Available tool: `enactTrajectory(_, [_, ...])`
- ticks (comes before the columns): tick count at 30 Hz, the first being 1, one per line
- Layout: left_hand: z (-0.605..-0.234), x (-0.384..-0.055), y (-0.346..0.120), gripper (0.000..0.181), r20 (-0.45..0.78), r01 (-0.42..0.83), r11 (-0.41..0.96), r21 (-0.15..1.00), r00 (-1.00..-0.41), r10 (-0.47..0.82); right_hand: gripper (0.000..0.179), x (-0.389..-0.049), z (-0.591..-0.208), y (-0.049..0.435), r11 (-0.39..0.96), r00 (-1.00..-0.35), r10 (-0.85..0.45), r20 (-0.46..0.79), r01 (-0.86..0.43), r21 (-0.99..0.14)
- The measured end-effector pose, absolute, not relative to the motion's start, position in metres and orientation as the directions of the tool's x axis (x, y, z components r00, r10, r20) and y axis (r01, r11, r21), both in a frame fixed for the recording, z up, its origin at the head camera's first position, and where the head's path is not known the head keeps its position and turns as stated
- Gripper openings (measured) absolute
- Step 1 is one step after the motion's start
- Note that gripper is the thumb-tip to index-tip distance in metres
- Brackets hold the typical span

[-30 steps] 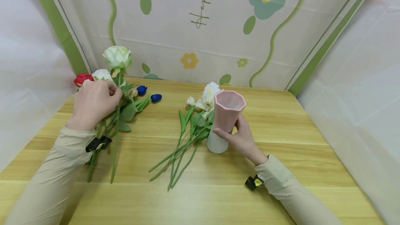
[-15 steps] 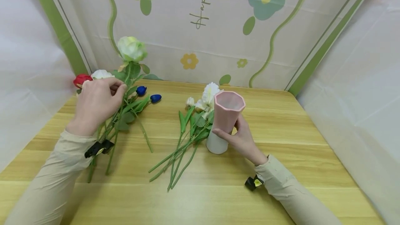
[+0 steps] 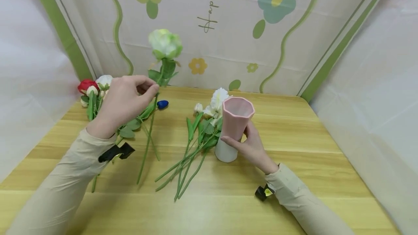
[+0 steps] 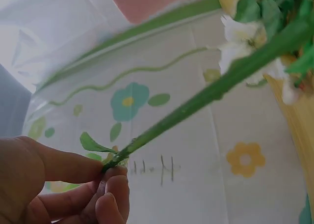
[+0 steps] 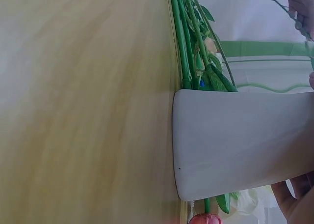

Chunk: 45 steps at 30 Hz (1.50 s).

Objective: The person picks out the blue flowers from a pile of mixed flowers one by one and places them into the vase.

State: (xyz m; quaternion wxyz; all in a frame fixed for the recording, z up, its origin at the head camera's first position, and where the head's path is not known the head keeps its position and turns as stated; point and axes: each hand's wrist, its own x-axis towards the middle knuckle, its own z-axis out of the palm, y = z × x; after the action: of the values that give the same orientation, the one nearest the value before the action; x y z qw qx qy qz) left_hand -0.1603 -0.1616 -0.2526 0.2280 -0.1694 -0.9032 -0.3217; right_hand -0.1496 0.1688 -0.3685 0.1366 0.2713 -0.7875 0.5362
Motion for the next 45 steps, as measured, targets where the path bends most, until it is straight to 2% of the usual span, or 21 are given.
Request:
enactTrajectory(7, [-0.243,-0.169,-0.132,0.021,0.459,0.478,0.682,0.554,-0.859,0.228,0.067,-0.151,-0.369,0.166,0.261,-0.817,-0.289,0.498,-0.568,-0.780])
enactTrajectory(16, [-0.266,-0.190,-0.087,0.018,0.387,0.543,0.607,0.580,-0.840,0.381,0.067,-0.149,-0.371,0.165,0.279,-0.818,-0.282,0.501,-0.570,-0.773])
enactTrajectory(25, [-0.292,-0.206,-0.050,0.018,0.224,0.474,0.629,0.615,-0.871,0.438,0.068,-0.147,-0.369,0.164,0.268,-0.817,-0.276,0.507,-0.572,-0.776])
enactTrajectory(31, [-0.310,-0.219,-0.030,0.021,0.176,0.461,0.665,0.587,-0.875,0.452,0.066,-0.147,-0.369,0.165,0.267,-0.816,-0.280,0.506,-0.573,-0.775])
enactTrajectory(37, [-0.324,-0.226,-0.013,0.041,0.159,0.476,0.676,0.562,-0.865,0.476,0.066,-0.146,-0.369,0.168,0.263,-0.821,-0.281,0.497,-0.564,-0.783])
enactTrajectory(45, [-0.326,-0.224,-0.010,0.042,0.106,0.529,0.658,0.536,-0.816,0.569,0.064,-0.147,-0.366,0.169,0.261,-0.811,-0.281,0.513,-0.579,-0.773])
